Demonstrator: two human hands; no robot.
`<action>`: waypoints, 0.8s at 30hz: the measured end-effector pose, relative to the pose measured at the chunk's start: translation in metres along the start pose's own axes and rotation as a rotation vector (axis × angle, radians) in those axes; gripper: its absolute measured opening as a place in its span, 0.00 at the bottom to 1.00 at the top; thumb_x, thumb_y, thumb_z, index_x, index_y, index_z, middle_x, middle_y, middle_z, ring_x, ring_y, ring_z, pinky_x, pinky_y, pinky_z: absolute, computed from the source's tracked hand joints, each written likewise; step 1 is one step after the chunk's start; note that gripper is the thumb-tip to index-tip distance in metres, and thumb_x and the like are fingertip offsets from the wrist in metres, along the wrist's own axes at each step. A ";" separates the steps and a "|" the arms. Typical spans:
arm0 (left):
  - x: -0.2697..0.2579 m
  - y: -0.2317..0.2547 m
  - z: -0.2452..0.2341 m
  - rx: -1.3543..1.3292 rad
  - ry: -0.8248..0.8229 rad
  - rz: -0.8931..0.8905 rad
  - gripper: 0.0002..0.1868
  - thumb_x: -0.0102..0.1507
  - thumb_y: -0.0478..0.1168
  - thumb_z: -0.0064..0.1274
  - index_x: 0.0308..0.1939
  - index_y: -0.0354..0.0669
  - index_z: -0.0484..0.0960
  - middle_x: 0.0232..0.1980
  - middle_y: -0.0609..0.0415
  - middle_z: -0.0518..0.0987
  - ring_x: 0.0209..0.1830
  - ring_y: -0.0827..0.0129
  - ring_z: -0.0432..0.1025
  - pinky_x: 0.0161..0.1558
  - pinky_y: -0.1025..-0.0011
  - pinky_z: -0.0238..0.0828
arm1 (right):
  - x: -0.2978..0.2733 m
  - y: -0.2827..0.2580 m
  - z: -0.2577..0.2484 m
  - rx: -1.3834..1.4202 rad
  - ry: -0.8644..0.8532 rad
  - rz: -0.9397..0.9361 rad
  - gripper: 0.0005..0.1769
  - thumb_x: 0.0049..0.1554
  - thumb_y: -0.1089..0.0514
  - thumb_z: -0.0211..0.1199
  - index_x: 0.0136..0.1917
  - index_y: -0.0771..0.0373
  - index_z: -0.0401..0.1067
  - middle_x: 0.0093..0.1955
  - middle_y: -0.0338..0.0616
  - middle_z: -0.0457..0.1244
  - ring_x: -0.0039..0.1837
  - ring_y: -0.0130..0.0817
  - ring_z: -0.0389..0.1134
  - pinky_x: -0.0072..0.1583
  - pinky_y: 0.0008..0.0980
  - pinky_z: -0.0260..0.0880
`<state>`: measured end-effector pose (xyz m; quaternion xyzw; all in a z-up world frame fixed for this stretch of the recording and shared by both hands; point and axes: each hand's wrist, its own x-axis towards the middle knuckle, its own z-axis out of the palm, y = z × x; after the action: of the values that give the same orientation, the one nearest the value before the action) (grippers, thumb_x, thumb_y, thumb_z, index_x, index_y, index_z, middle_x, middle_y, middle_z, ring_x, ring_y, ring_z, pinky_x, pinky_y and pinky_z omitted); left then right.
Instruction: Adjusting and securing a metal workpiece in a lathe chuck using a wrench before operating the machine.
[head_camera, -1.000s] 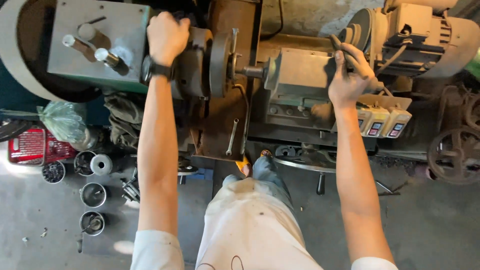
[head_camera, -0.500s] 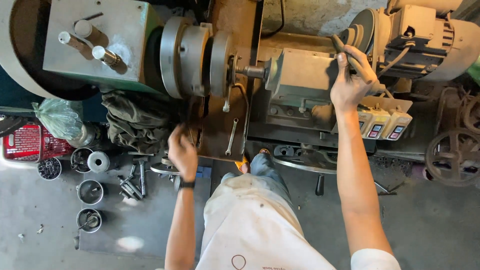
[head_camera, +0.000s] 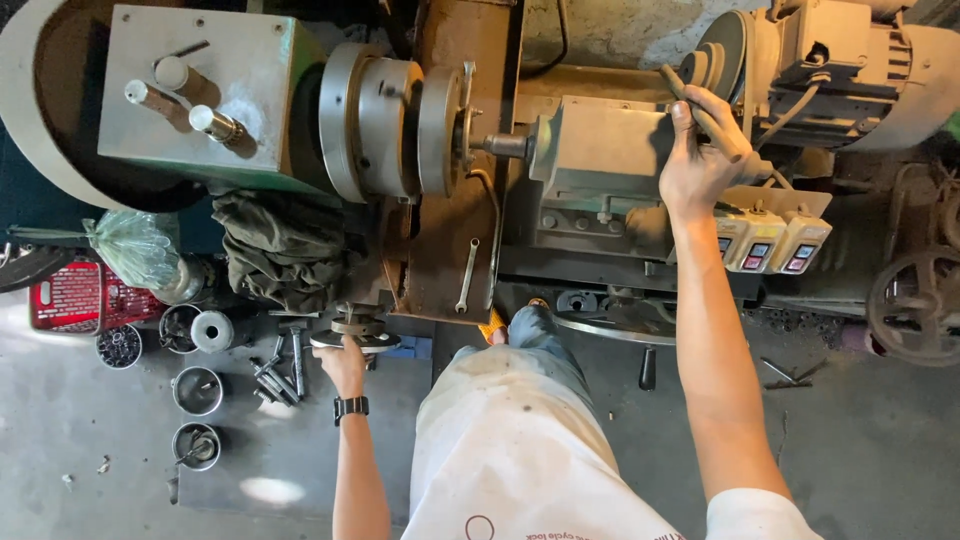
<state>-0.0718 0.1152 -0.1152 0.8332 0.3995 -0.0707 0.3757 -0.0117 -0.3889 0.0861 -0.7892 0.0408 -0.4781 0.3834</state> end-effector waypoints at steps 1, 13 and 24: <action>0.012 -0.012 0.005 0.038 -0.001 0.007 0.29 0.57 0.45 0.41 0.53 0.27 0.52 0.51 0.22 0.66 0.48 0.32 0.63 0.47 0.49 0.60 | -0.001 0.000 0.000 0.008 -0.002 0.010 0.06 0.59 0.67 0.57 0.47 0.76 0.70 0.45 0.55 0.64 0.47 0.42 0.67 0.50 0.35 0.70; -0.080 0.141 -0.050 0.471 -0.074 0.342 0.43 0.60 0.61 0.39 0.65 0.31 0.46 0.62 0.32 0.58 0.60 0.45 0.56 0.54 0.52 0.54 | 0.001 -0.002 0.000 -0.015 -0.009 -0.004 0.07 0.60 0.67 0.56 0.47 0.77 0.70 0.45 0.57 0.64 0.48 0.45 0.67 0.51 0.37 0.70; 0.025 0.423 0.053 0.567 -0.338 0.919 0.32 0.59 0.60 0.47 0.49 0.30 0.70 0.48 0.39 0.73 0.43 0.45 0.69 0.38 0.52 0.66 | 0.002 -0.003 -0.004 0.070 -0.024 0.034 0.07 0.60 0.67 0.56 0.47 0.77 0.70 0.45 0.56 0.64 0.47 0.41 0.66 0.48 0.35 0.69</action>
<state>0.2584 -0.0748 0.0777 0.9669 -0.1049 -0.1370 0.1879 -0.0145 -0.3894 0.0905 -0.7802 0.0330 -0.4631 0.4192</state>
